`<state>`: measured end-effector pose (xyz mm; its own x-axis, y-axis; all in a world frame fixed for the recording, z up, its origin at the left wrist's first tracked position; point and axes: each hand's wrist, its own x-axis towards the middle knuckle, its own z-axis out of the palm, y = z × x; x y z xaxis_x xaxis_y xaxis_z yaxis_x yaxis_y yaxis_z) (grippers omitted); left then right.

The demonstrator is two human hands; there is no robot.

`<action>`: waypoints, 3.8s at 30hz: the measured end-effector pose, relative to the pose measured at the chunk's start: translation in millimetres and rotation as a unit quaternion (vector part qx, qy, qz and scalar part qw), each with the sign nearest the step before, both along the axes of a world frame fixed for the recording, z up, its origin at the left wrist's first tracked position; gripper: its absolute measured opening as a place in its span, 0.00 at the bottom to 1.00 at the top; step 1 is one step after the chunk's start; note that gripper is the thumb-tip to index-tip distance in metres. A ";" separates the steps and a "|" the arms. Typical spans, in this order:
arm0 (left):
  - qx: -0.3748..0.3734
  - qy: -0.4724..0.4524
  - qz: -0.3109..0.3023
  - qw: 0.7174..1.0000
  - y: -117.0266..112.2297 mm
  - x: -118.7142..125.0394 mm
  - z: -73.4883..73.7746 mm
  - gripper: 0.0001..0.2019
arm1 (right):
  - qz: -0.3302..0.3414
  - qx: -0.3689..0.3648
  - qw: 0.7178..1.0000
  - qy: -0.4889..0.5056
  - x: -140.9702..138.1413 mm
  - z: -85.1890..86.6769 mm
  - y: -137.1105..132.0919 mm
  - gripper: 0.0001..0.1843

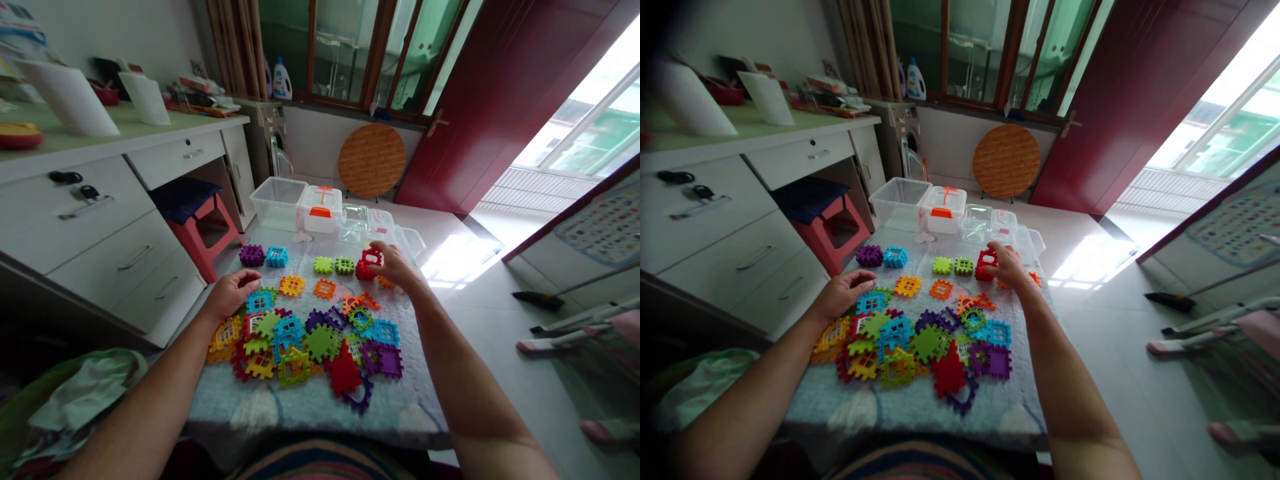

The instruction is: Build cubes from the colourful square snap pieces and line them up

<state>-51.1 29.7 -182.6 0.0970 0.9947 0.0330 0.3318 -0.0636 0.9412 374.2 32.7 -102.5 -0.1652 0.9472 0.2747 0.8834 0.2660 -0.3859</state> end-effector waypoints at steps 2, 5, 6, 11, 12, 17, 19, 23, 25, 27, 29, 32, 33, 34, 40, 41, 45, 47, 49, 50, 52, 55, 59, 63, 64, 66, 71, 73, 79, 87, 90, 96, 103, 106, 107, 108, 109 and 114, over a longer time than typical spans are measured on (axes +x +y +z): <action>-0.002 0.002 0.000 1.000 0.0 -0.4 0.1 0.21 | 0.010 -0.023 0.999 -0.032 5.5 -0.8 6.0 0.29; 0.000 0.007 0.002 1.000 -0.2 -0.2 1.4 0.20 | 0.016 -0.043 0.997 -0.063 7.8 -5.1 10.0 0.32; 0.001 0.009 0.004 1.000 -0.4 0.1 2.1 0.20 | 0.016 -0.052 0.996 -0.072 7.9 -7.1 10.9 0.33; 0.000 0.017 0.007 1.000 -1.8 1.4 4.7 0.21 | 0.017 -0.088 0.991 -0.104 8.3 -15.2 16.1 0.36; -0.001 0.015 0.007 1.000 -2.1 1.5 5.0 0.21 | 0.014 -0.086 0.991 -0.104 8.5 -16.2 17.1 0.35; -0.007 -0.003 0.014 1.000 -3.0 2.3 6.0 0.21 | 0.008 -0.059 0.994 -0.089 8.8 -19.8 20.1 0.35; -0.004 -0.006 0.016 1.000 -3.4 2.7 6.8 0.21 | 0.011 -0.051 0.995 -0.088 7.8 -21.0 20.5 0.36; -0.010 -0.012 0.015 1.000 -3.7 3.1 7.6 0.21 | 0.006 -0.056 0.994 -0.093 2.7 -22.6 20.7 0.37; -0.010 -0.014 0.015 1.000 -3.3 2.9 6.9 0.21 | -0.002 -0.063 0.993 -0.096 -0.8 -21.5 19.2 0.37; -0.004 -0.012 0.015 1.000 -2.7 2.4 5.6 0.20 | -0.005 -0.052 0.994 -0.095 -4.0 -17.1 13.6 0.38; 0.001 -0.004 0.016 1.000 -2.0 1.5 4.1 0.20 | -0.003 -0.020 0.997 -0.080 -6.7 -9.0 1.6 0.39; 0.003 0.017 0.011 1.000 -1.3 0.3 2.5 0.20 | -0.010 0.048 0.999 -0.017 -10.7 5.2 -29.5 0.35; 0.004 0.024 0.009 1.000 -1.3 0.0 2.3 0.20 | -0.016 0.063 0.998 0.013 -12.3 8.3 -42.1 0.33; 0.006 0.028 0.008 1.000 -1.3 -0.1 2.2 0.21 | -0.021 0.065 0.997 0.048 -14.0 9.5 -54.8 0.30; 0.016 0.014 0.014 1.000 -1.0 0.6 1.9 0.20 | -0.054 -0.027 0.988 0.142 -19.5 -26.7 -102.4 0.11; 0.017 0.012 0.014 1.000 -0.5 0.4 1.4 0.20 | -0.070 -0.014 0.987 0.141 -18.8 -36.0 -103.9 0.11; 0.032 0.015 0.020 0.999 2.0 -1.2 -0.5 0.19 | -0.125 0.039 0.981 0.144 -14.1 -62.3 -101.1 0.13; 0.037 0.014 0.030 0.999 2.6 -1.7 -0.6 0.19 | -0.136 0.046 0.979 0.146 -12.3 -67.9 -98.9 0.13; 0.036 0.009 0.040 0.998 2.6 -1.6 -0.3 0.19 | -0.140 0.039 0.978 0.147 -11.2 -71.1 -97.5 0.13; 0.036 0.007 0.044 0.998 2.4 -1.4 -0.1 0.19 | -0.139 0.032 0.979 0.148 -10.8 -72.4 -97.0 0.13; 0.038 0.002 0.048 0.998 2.0 -0.8 0.2 0.18 | -0.142 0.019 0.978 0.152 -10.4 -74.7 -95.9 0.14; 0.037 -0.019 0.051 0.998 1.3 0.5 1.4 0.17 | -0.152 0.014 0.975 0.160 -9.7 -76.6 -94.6 0.14; 0.024 -0.052 0.063 0.996 -0.2 2.9 5.8 0.18 | -0.160 0.017 0.971 0.176 -8.7 -75.7 -93.9 0.14; 0.014 -0.091 0.075 0.993 -2.0 5.0 10.9 0.20 | -0.172 0.021 0.964 0.202 -8.4 -74.0 -94.6 0.13; 0.011 -0.097 0.076 0.992 -2.4 5.2 11.6 0.21 | -0.174 0.020 0.963 0.205 -8.4 -73.8 -94.8 0.14; 0.007 -0.106 0.077 0.991 -3.0 5.1 12.1 0.21 | -0.177 0.019 0.962 0.207 -8.3 -73.7 -94.8 0.14; 0.007 -0.117 0.073 0.990 -3.0 3.1 10.4 0.20 | -0.182 0.016 0.961 0.209 -6.5 -74.4 -93.7 0.15; 0.010 -0.118 0.074 0.990 -2.6 2.0 9.9 0.20 | -0.179 0.013 0.961 0.212 -5.7 -74.6 -93.5 0.15; 0.018 -0.143 0.086 0.986 -0.8 -4.1 9.2 0.17 | -0.174 0.011 0.960 0.217 -5.8 -74.4 -94.4 0.14; -0.007 -0.220 0.099 0.970 -1.5 -7.9 12.4 0.17 | -0.175 0.014 0.960 0.219 -4.4 -76.9 -92.8 0.15; -0.019 -0.246 0.111 0.963 -2.1 -7.9 14.2 0.17 | -0.175 0.013 0.959 0.224 -3.5 -77.3 -93.0 0.15; 0.005 -0.172 0.096 0.980 -5.4 -0.1 14.6 0.17 | -0.179 0.011 0.954 0.242 -4.2 -76.8 -93.7 0.15; 0.005 -0.099 0.085 0.991 -3.1 10.3 24.5 0.21 | -0.173 0.003 0.956 0.235 -1.9 -78.4 -94.1 0.15; 0.035 -0.028 0.066 0.997 -8.4 7.6 43.9 0.22 | -0.171 0.004 0.958 0.231 -1.1 -78.3 -94.7 0.15; 0.047 0.005 0.052 0.998 -14.0 6.9 52.7 0.23 | -0.168 0.004 0.959 0.229 -1.2 -78.4 -94.8 0.14; 0.057 0.043 0.033 0.997 -21.8 6.7 61.7 0.24 | -0.166 0.003 0.960 0.226 -1.4 -78.7 -94.8 0.14; 0.069 0.085 0.007 0.994 -31.9 7.2 70.2 0.25 | -0.164 0.001 0.961 0.222 -1.7 -79.3 -94.7 0.15; 0.174 0.297 -0.158 0.925 -101.2 19.9 80.9 0.36 | -0.156 -0.001 0.964 0.217 -5.2 -78.1 -93.3 0.15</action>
